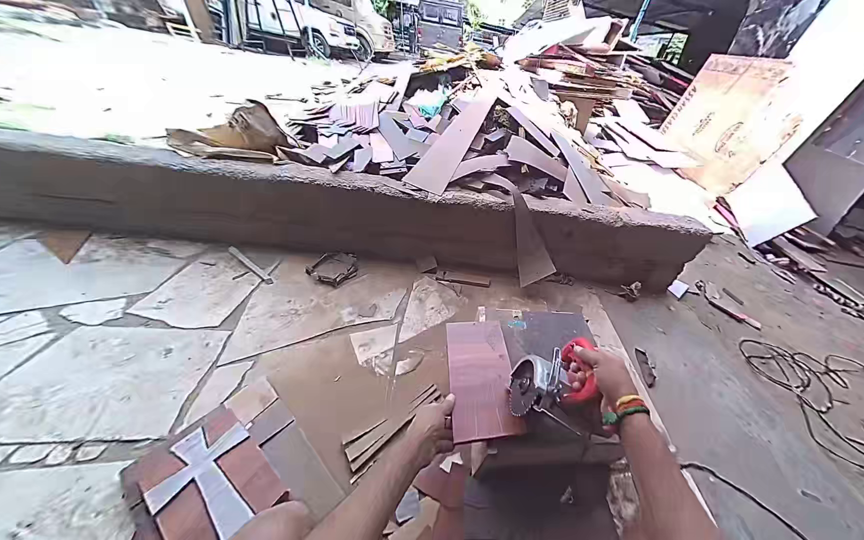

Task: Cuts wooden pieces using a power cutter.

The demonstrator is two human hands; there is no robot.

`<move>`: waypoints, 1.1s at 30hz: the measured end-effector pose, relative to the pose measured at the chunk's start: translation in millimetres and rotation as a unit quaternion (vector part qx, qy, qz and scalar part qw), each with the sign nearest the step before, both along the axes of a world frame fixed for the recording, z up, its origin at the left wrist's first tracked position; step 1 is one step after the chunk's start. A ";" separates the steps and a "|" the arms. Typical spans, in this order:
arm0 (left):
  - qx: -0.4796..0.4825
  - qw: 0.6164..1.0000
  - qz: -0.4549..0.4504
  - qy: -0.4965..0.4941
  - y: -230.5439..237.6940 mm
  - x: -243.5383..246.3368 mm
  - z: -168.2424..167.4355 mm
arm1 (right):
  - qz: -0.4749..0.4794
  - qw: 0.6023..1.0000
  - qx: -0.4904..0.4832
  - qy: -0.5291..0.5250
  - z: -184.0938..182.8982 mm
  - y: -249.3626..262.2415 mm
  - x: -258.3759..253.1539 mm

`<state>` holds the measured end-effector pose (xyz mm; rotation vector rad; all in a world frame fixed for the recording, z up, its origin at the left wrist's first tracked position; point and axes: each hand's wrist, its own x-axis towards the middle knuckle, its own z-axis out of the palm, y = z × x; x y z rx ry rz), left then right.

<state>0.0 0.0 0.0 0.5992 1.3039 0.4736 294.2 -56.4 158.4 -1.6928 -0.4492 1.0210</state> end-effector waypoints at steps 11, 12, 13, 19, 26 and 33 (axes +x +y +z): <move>0.039 0.999 -0.003 0.015 -7.2 1.3 8.3 | 0.007 0.999 -0.011 -0.030 -4.6 -0.6 0.6; 0.044 0.999 -0.002 0.022 -8.3 1.4 6.4 | 0.009 0.999 -0.014 -0.034 -4.2 -1.6 -0.6; 0.048 0.998 0.001 0.031 -8.5 2.1 5.1 | 0.011 0.999 -0.016 -0.035 -2.8 -2.1 -1.4; 0.064 0.997 -0.013 0.040 -4.5 1.8 -4.2 | 0.018 0.999 -0.014 -0.038 -7.7 -1.0 6.4; 0.060 0.996 -0.032 0.050 1.1 0.5 -10.7 | 0.013 0.999 -0.006 -0.030 -10.1 0.2 11.5; 0.041 0.997 -0.032 0.062 2.5 0.0 6.3 | 0.027 0.999 -0.011 -0.029 -3.9 -7.1 2.7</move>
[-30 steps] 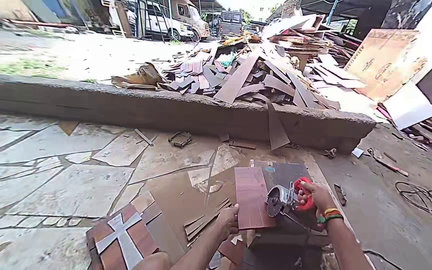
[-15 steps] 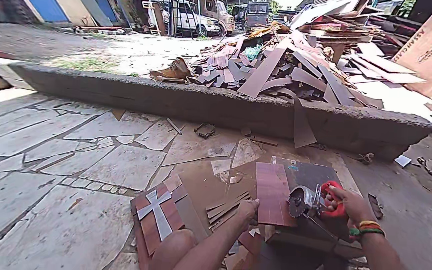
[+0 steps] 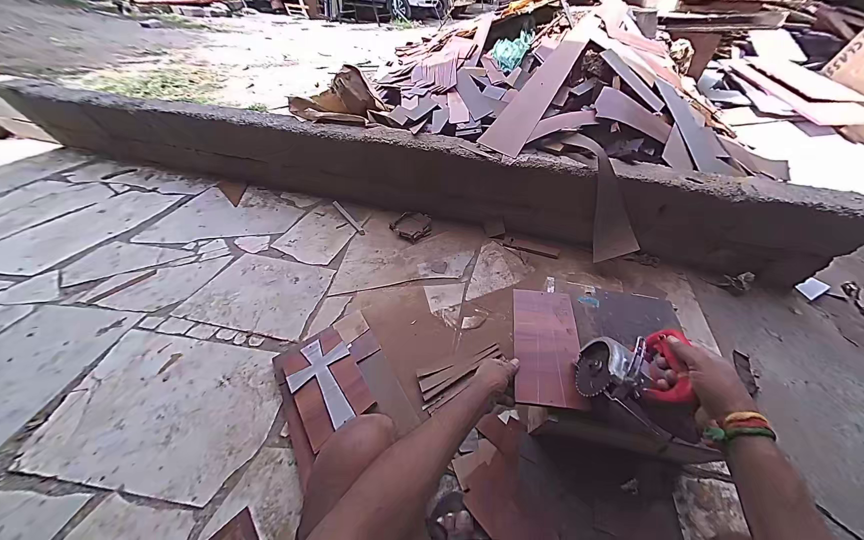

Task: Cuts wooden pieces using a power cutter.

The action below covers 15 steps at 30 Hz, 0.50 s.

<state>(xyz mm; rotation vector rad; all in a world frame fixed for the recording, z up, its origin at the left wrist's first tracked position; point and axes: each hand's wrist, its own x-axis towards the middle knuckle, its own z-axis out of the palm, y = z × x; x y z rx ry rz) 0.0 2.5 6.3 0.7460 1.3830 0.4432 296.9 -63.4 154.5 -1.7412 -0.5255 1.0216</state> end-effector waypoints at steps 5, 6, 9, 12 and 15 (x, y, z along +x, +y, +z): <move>-0.011 1.000 -0.001 0.002 -2.5 1.2 4.9 | 0.013 0.983 -0.007 0.186 8.2 -14.5 -9.3; -0.013 1.000 -0.002 0.000 -2.0 1.3 3.5 | 0.025 0.977 -0.009 0.212 6.2 -16.0 -10.8; -0.018 1.000 -0.004 -0.003 -0.9 -1.1 -0.6 | 0.033 0.965 -0.023 0.260 1.7 -24.5 -21.0; -0.023 1.000 -0.004 0.010 1.8 0.4 2.2 | 0.023 0.961 -0.019 0.273 3.2 -29.9 -23.4; -0.023 1.000 -0.007 0.010 2.9 1.0 2.5 | 0.028 0.958 -0.013 0.286 2.7 -29.1 -20.2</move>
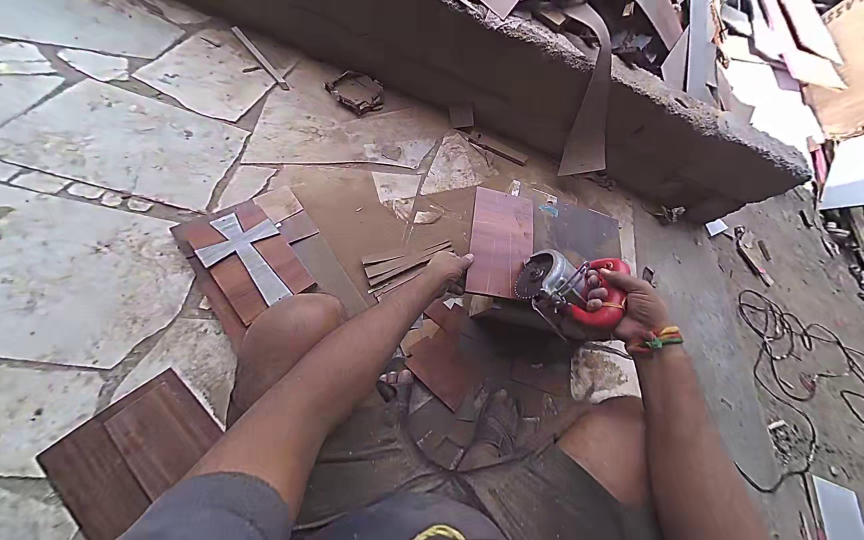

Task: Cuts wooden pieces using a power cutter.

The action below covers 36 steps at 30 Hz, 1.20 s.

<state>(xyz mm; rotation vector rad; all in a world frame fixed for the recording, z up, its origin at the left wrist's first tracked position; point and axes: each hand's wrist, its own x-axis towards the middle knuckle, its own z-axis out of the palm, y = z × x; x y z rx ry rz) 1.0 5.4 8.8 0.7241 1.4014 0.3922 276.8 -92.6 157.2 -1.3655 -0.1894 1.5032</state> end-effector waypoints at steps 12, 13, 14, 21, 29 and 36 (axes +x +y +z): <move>0.017 1.000 -0.012 -0.001 0.2 -2.5 -9.3 | 0.119 0.988 0.041 -0.090 20.1 -7.7 -50.8; 0.017 1.000 -0.013 -0.001 0.2 -2.6 -9.7 | 0.112 0.988 0.026 -0.107 18.3 -6.5 -56.8; 0.019 1.000 -0.014 0.002 -0.2 -2.6 -10.3 | 0.103 0.987 0.010 -0.119 15.7 -5.2 -63.0; 0.014 0.999 -0.031 0.012 4.1 -2.6 -13.8 | 0.122 0.967 -0.011 -0.223 4.0 -6.7 -85.7; 0.006 0.998 -0.042 0.045 3.9 0.9 -4.8 | 0.109 0.959 -0.011 -0.260 -4.2 -11.0 -91.3; 0.085 0.994 -0.045 0.061 14.4 3.6 -25.6 | 0.126 0.958 -0.039 -0.257 1.8 -3.8 -93.3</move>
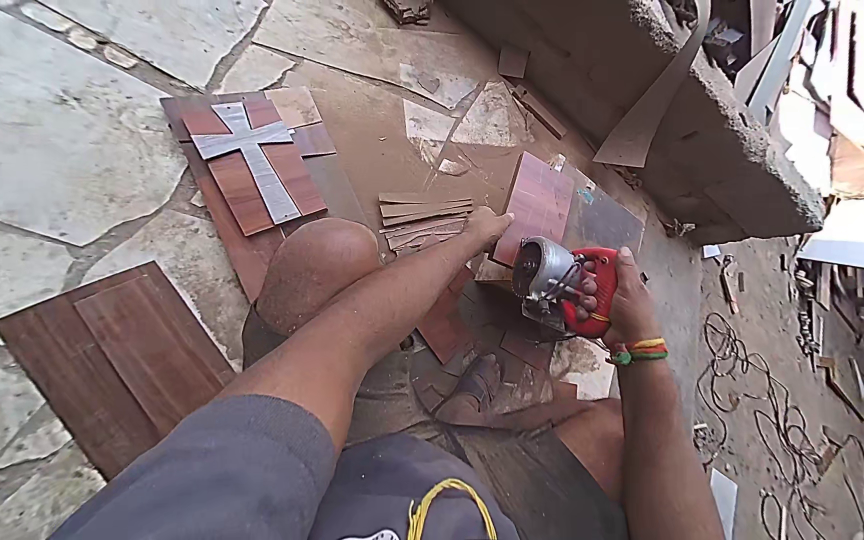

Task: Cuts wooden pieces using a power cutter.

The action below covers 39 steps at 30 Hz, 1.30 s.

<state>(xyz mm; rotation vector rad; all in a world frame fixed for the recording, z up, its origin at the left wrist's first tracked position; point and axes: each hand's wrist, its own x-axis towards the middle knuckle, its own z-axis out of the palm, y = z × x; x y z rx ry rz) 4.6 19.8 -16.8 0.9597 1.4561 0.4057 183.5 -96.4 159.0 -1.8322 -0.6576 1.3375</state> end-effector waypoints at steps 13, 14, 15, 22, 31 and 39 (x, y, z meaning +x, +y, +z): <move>0.050 0.995 -0.008 0.089 -8.1 25.6 9.1 | 0.006 1.000 0.005 0.005 -3.0 -5.3 0.5; 0.059 0.993 -0.002 0.100 -9.4 29.5 7.5 | 0.001 1.000 0.008 0.010 -4.2 -7.3 0.1; 0.069 0.992 0.006 0.110 -11.2 32.7 4.9 | -0.006 1.000 0.013 0.016 -5.3 -10.2 -1.2; 0.110 0.985 0.048 0.121 -16.8 35.7 -1.6 | 0.014 0.999 0.038 0.036 -9.2 -37.1 -4.8; 0.101 0.989 0.049 0.094 -13.0 35.3 -4.3 | -0.033 0.996 0.080 -0.006 -34.9 -67.5 -16.4; 0.113 0.986 0.040 0.113 -15.4 34.1 0.1 | -0.047 0.996 0.075 0.018 -34.0 -70.7 -20.8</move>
